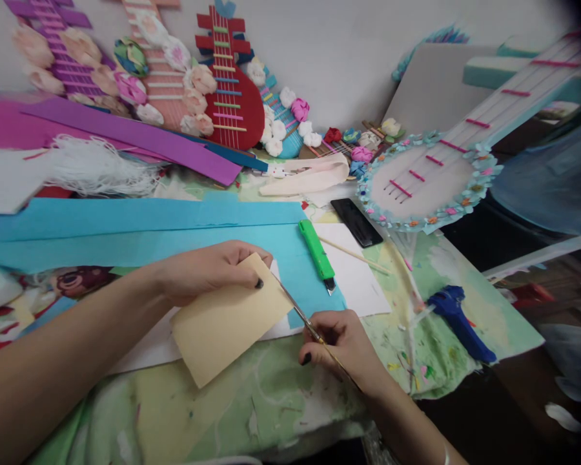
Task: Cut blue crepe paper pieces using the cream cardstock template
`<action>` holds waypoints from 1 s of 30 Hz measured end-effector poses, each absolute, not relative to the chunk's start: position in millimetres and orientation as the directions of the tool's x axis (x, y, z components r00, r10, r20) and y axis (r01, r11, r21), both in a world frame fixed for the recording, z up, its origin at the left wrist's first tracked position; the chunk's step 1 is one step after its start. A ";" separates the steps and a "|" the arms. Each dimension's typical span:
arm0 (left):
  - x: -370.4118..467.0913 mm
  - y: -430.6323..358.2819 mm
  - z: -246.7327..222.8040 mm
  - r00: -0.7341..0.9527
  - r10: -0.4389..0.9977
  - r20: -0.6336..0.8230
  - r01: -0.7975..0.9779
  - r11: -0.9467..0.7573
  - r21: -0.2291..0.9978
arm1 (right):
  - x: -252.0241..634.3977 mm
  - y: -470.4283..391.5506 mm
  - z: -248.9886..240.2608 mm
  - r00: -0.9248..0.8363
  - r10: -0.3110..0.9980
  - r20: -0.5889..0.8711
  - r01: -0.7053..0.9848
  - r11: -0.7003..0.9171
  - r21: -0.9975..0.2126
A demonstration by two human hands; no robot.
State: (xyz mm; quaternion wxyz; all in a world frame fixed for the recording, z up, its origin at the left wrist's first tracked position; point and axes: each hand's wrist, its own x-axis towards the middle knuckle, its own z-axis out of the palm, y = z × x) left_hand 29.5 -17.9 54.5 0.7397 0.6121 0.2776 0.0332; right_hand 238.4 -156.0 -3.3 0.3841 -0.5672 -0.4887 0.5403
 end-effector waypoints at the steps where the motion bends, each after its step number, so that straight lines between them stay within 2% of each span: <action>1: 29.6 -17.9 54.3 0.844 0.388 -0.370 0.288 0.253 0.923 | 238.2 -155.8 -3.0 -0.056 0.969 -0.240 0.149 -0.230 -0.962; 9: 30.8 -19.0 55.2 0.838 0.390 -0.382 0.312 0.232 0.921 | 236.6 -154.9 0.0 -0.025 0.970 -0.244 0.195 -0.235 -0.952; 22: 31.6 -19.2 54.4 0.831 0.410 -0.377 0.318 0.206 0.925 | 238.7 -160.4 -4.3 -0.077 0.977 -0.197 0.076 -0.191 -0.979; 30: 36.6 -24.3 52.9 0.799 0.431 -0.420 0.364 0.211 0.907 | 236.9 -159.5 -1.0 -0.079 0.976 -0.205 0.084 -0.198 -0.977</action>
